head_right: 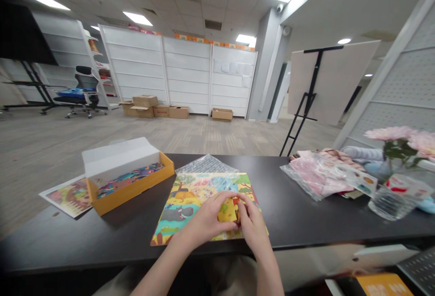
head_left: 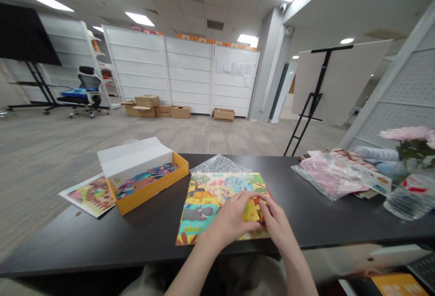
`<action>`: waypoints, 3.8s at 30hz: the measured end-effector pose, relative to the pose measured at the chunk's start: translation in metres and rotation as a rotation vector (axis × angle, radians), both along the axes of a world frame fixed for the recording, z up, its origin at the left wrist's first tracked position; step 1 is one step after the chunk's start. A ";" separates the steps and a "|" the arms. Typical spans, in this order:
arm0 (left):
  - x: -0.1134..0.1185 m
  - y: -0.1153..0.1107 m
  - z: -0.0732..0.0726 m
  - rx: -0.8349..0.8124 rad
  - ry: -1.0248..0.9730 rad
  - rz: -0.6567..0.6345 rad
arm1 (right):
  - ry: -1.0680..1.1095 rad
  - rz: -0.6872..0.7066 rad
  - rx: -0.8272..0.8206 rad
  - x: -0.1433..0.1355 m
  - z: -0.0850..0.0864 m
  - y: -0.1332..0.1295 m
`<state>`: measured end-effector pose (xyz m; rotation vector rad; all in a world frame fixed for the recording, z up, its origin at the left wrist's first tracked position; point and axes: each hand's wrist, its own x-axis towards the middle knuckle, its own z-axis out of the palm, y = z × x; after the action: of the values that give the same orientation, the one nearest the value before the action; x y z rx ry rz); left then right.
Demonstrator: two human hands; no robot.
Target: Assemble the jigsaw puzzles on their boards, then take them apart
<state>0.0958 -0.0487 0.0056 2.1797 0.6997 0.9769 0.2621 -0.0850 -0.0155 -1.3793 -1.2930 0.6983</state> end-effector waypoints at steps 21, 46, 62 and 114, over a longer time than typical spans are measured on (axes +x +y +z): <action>-0.015 0.015 -0.009 0.153 0.222 0.257 | 0.107 -0.081 -0.006 0.000 -0.003 0.002; -0.040 0.041 -0.012 0.040 0.079 0.434 | -0.392 0.155 -0.074 -0.024 0.054 0.094; -0.058 0.039 -0.011 0.040 0.107 0.418 | -0.133 0.358 0.021 -0.038 0.019 0.099; -0.072 -0.022 0.003 -0.192 0.282 0.141 | -0.063 0.761 -0.507 -0.024 0.032 0.038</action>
<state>0.0234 -0.0710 0.0083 2.1392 1.0473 0.6434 0.2381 -0.0470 0.0166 -1.2752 -1.7869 1.5935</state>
